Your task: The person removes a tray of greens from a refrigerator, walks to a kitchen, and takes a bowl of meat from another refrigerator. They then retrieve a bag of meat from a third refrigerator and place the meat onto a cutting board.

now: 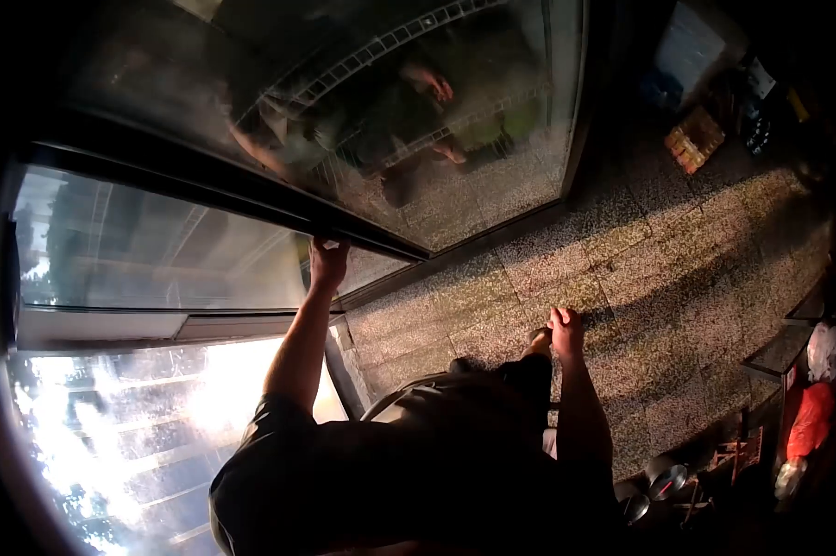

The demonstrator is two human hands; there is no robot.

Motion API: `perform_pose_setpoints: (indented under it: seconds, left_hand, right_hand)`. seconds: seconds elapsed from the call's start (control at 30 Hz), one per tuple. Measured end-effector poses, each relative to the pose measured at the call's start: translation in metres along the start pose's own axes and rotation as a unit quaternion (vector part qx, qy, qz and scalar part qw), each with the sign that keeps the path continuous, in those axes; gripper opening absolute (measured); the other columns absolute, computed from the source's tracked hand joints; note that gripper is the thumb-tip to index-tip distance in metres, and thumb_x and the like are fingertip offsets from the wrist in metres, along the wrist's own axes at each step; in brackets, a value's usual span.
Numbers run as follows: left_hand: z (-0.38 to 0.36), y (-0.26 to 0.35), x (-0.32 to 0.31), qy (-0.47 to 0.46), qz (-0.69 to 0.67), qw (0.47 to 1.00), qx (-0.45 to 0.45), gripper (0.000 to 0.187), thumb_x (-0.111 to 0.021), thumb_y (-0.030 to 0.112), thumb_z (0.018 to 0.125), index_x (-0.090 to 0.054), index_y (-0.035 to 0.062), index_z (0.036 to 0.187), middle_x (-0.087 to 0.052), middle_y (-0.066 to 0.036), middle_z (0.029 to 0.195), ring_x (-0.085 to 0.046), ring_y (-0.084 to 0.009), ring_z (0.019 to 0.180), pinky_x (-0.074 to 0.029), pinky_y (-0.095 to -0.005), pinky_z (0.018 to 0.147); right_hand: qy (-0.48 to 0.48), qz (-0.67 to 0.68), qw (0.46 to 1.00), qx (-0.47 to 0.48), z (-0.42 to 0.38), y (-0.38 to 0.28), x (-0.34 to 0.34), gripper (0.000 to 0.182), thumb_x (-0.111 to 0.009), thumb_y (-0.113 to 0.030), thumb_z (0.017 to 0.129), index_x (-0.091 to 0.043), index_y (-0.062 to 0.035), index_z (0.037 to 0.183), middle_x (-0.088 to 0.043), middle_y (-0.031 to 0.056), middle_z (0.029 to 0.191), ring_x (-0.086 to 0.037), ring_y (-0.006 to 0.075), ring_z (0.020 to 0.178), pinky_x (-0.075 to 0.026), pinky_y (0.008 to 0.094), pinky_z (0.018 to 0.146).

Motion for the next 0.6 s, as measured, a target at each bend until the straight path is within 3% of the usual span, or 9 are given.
perform_pose_setpoints:
  seconds: [0.03,0.07,0.13,0.17,0.27,0.3,0.4,0.47,0.6]
  left_hand:
    - [0.007,0.003,-0.008,0.040,-0.125,0.991,-0.003,0.057,-0.070,0.030,0.077,-0.046,-0.0017,0.119,-0.050,-0.021,0.120,-0.048,-0.0315,0.112,-0.038,-0.0373,0.097]
    - [0.019,-0.005,-0.023,0.065,-0.246,0.967,-0.014,0.053,-0.070,0.028,0.078,-0.049,-0.0021,0.116,-0.051,-0.020,0.118,-0.049,-0.0306,0.111,-0.038,-0.0368,0.097]
    - [0.027,0.044,0.001,0.023,-0.227,0.919,0.322,0.033,-0.072,0.032,0.073,-0.059,0.0045,0.088,-0.056,-0.007,0.074,-0.052,-0.0170,0.060,-0.042,-0.0351,0.055]
    - [0.035,0.041,-0.001,0.009,-0.260,0.896,0.361,0.031,-0.071,0.035,0.072,-0.059,0.0092,0.084,-0.046,0.000,0.058,-0.039,-0.0132,0.044,-0.032,-0.0310,0.042]
    - [0.038,0.026,-0.008,0.015,-0.221,0.899,0.377,0.027,-0.065,0.034,0.077,-0.060,0.0144,0.094,-0.046,-0.001,0.060,-0.043,-0.0142,0.048,-0.032,-0.0287,0.041]
    - [0.035,0.006,-0.009,-0.010,-0.158,0.917,0.366,0.027,-0.064,0.041,0.078,-0.056,0.0200,0.093,-0.054,0.001,0.073,-0.047,-0.0189,0.055,-0.035,-0.0328,0.049]
    - [0.047,-0.096,-0.059,0.022,0.047,0.927,0.371,0.037,-0.063,0.046,0.079,-0.057,0.0094,0.080,-0.051,-0.007,0.055,-0.045,-0.0202,0.041,-0.033,-0.0338,0.037]
    - [0.007,-0.032,-0.105,-0.031,0.037,0.938,0.345,0.042,-0.062,0.045,0.081,-0.056,0.0047,0.073,-0.047,-0.009,0.047,-0.041,-0.0198,0.034,-0.030,-0.0341,0.031]
    - [-0.083,0.129,-0.235,-0.336,0.021,0.885,0.321,0.044,-0.058,0.045,0.083,-0.063,0.0010,0.082,-0.062,-0.012,0.063,-0.053,-0.0193,0.043,-0.036,-0.0369,0.034]
  right_hand:
    - [-0.006,0.021,0.999,-0.034,0.011,-0.002,0.018,0.026,-0.053,-0.027,0.090,-0.060,-0.0030,0.088,-0.061,0.0025,0.074,-0.060,0.0122,0.063,-0.045,0.0283,0.054]
    - [-0.046,-0.103,0.993,-0.033,0.035,0.033,0.044,0.025,-0.055,-0.027,0.089,-0.062,-0.0029,0.087,-0.062,0.0075,0.074,-0.061,0.0189,0.062,-0.047,0.0322,0.056]
    - [-0.168,-0.529,0.808,0.197,0.050,0.057,0.103,0.027,-0.056,-0.028,0.088,-0.062,-0.0017,0.086,-0.063,0.0143,0.075,-0.063,0.0268,0.063,-0.050,0.0390,0.059]
    - [-0.152,-0.542,0.799,0.212,0.045,0.081,0.139,0.028,-0.055,-0.029,0.088,-0.062,-0.0021,0.085,-0.062,0.0155,0.073,-0.062,0.0296,0.064,-0.050,0.0417,0.060]
    - [-0.097,-0.602,0.787,0.097,0.056,0.079,0.224,0.024,-0.049,-0.020,0.089,-0.065,-0.0032,0.087,-0.061,0.0178,0.073,-0.060,0.0331,0.069,-0.049,0.0473,0.062]
    - [-0.087,-0.558,0.825,0.034,0.059,0.086,0.253,0.028,-0.048,-0.023,0.090,-0.065,-0.0015,0.084,-0.061,0.0182,0.071,-0.060,0.0338,0.067,-0.049,0.0474,0.063]
    - [0.016,-0.518,0.852,-0.081,0.055,0.085,0.327,0.044,-0.052,-0.036,0.088,-0.062,0.0017,0.066,-0.058,0.0182,0.060,-0.061,0.0344,0.065,-0.048,0.0447,0.064]
    - [0.110,-0.223,0.945,-0.212,0.090,0.156,0.374,0.043,-0.054,-0.035,0.087,-0.059,-0.0004,0.062,-0.058,0.0175,0.060,-0.060,0.0342,0.061,-0.048,0.0449,0.062]
    - [0.157,-0.005,0.958,-0.239,0.127,0.058,0.429,0.021,-0.063,-0.021,0.084,-0.061,-0.0004,0.081,-0.060,0.0072,0.068,-0.059,0.0177,0.058,-0.053,0.0314,0.053]
Point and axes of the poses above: each hand's wrist, its own z-axis towards the middle knuckle, its own x-axis out of the back of the hand, y = z × x, the point moved 1 cm from there along z, towards the middle knuckle
